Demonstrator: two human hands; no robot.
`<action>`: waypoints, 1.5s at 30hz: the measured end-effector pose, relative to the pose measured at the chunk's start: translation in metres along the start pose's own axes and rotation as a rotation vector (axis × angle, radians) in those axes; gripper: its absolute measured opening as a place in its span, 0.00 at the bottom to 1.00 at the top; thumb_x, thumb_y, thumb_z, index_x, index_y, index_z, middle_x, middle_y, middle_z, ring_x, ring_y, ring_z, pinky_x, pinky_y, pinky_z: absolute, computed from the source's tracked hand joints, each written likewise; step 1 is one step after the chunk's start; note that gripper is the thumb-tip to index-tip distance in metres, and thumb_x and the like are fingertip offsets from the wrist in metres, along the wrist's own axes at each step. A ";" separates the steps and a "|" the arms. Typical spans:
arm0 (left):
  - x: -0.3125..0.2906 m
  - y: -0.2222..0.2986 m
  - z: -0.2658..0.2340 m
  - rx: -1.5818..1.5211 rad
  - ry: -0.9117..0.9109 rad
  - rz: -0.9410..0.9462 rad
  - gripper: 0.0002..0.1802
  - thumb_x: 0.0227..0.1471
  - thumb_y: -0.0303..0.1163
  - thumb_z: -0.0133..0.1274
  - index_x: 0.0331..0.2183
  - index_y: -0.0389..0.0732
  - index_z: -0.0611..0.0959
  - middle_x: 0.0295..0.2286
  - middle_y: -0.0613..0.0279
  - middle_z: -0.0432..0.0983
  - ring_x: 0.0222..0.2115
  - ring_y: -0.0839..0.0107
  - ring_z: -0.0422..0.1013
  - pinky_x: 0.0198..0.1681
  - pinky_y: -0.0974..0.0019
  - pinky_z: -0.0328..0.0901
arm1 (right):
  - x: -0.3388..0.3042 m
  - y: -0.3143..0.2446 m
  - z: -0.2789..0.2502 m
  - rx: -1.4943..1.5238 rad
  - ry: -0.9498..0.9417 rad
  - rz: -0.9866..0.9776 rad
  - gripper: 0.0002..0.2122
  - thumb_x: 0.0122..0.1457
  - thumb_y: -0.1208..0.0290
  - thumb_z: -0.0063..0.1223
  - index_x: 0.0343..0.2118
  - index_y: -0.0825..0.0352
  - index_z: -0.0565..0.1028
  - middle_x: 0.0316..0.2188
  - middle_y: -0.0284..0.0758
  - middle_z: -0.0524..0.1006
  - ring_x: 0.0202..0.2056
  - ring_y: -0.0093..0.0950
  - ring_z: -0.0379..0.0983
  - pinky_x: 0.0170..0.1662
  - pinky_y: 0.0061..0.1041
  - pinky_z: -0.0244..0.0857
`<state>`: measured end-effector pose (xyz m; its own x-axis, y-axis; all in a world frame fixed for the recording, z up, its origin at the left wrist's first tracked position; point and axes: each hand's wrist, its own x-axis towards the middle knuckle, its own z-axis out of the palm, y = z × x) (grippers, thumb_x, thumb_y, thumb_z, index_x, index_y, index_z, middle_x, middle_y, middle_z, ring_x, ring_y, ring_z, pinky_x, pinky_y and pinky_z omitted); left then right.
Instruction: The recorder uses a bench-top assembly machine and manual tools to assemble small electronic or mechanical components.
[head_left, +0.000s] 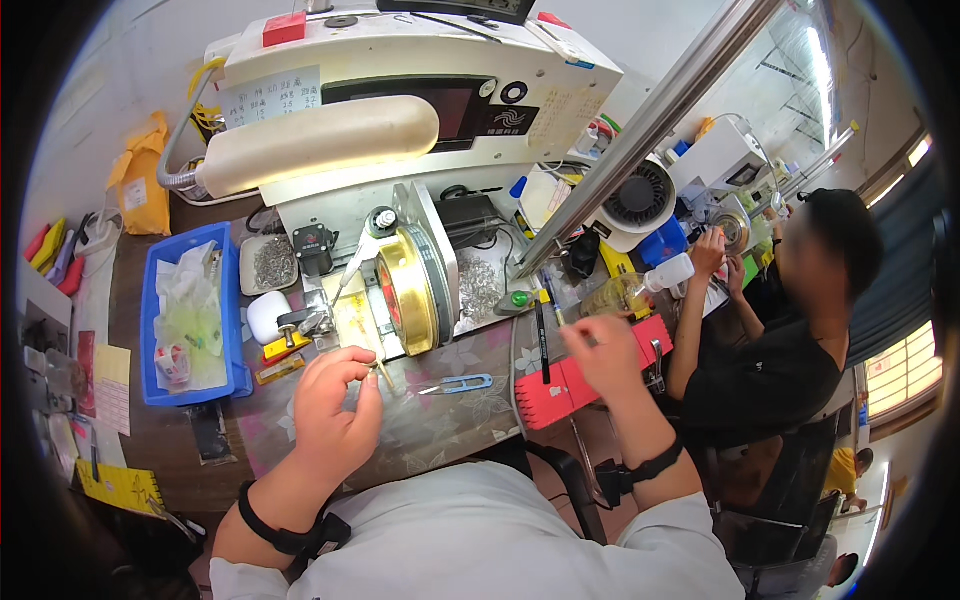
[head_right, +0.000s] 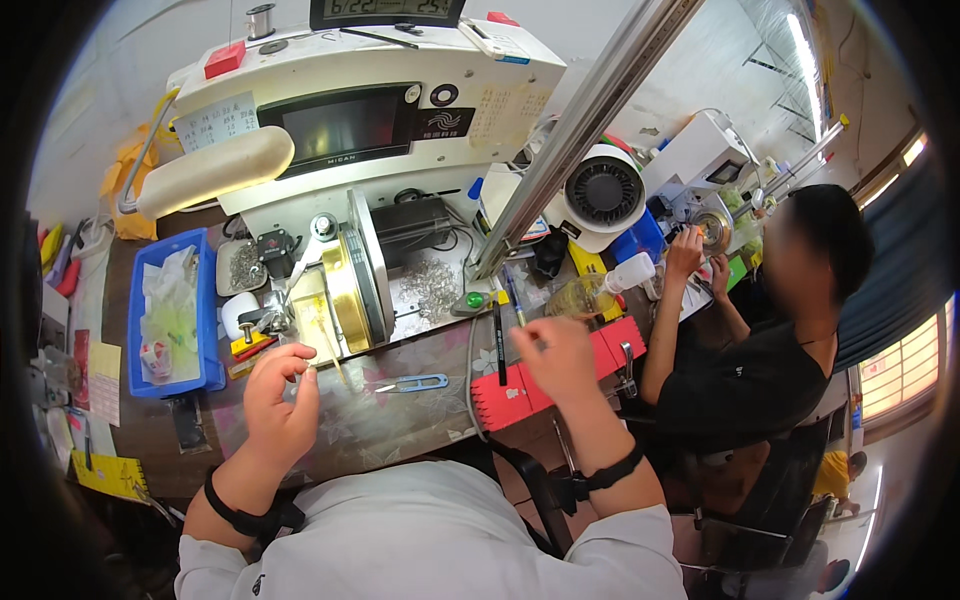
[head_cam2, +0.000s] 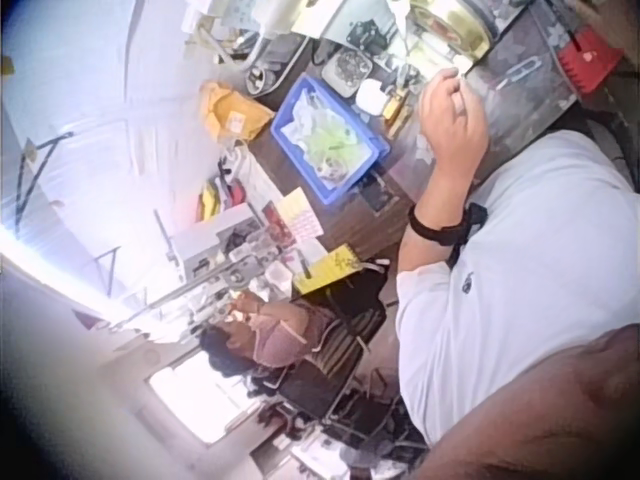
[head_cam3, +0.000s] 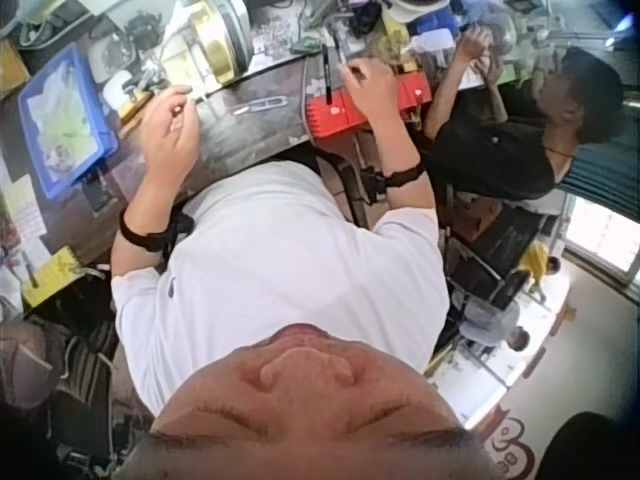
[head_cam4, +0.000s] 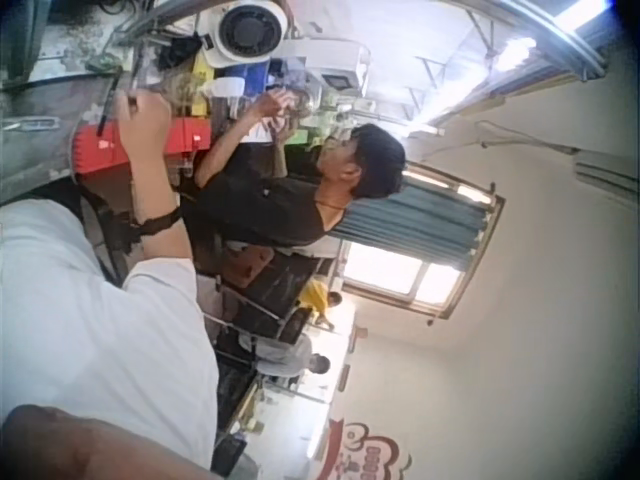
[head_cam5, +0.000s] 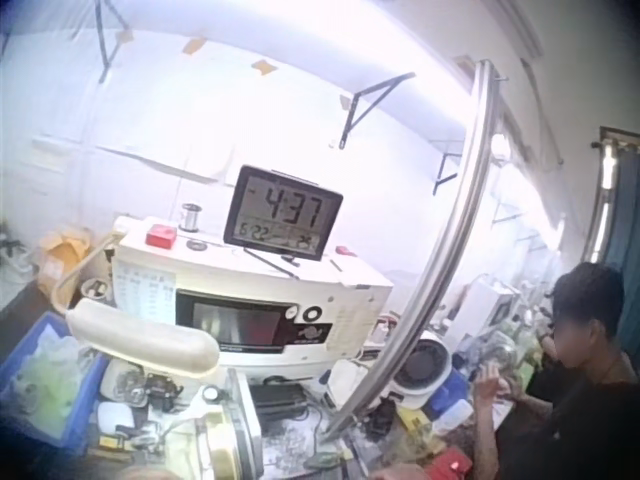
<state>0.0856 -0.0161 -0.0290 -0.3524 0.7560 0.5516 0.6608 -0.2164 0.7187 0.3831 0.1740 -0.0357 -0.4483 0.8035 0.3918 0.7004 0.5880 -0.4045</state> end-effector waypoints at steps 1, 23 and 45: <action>0.000 0.000 0.001 -0.014 0.001 -0.007 0.05 0.46 0.20 0.53 0.30 0.36 0.76 0.36 0.56 0.76 0.32 0.66 0.69 0.34 0.67 0.63 | -0.003 0.001 0.014 -0.054 -0.136 -0.097 0.08 0.51 0.69 0.59 0.32 0.66 0.75 0.26 0.39 0.77 0.28 0.38 0.73 0.36 0.34 0.66; 0.001 -0.005 -0.004 -0.016 0.008 0.025 0.07 0.44 0.20 0.56 0.30 0.37 0.77 0.35 0.55 0.72 0.37 0.60 0.69 0.41 0.62 0.64 | -0.052 -0.018 0.012 0.623 -0.151 0.399 0.08 0.65 0.70 0.42 0.34 0.70 0.69 0.17 0.27 0.69 0.23 0.17 0.67 0.28 0.17 0.61; 0.004 -0.009 -0.008 -0.089 -0.011 -0.034 0.05 0.46 0.21 0.55 0.30 0.35 0.77 0.34 0.54 0.72 0.32 0.61 0.71 0.32 0.64 0.67 | 0.032 -0.169 0.011 0.865 -0.270 -0.556 0.05 0.60 0.73 0.50 0.35 0.69 0.72 0.31 0.39 0.75 0.33 0.33 0.71 0.38 0.30 0.65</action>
<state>0.0733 -0.0164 -0.0297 -0.3661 0.7706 0.5216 0.5871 -0.2437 0.7720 0.2440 0.1012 0.0357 -0.7669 0.3326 0.5488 -0.2269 0.6595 -0.7167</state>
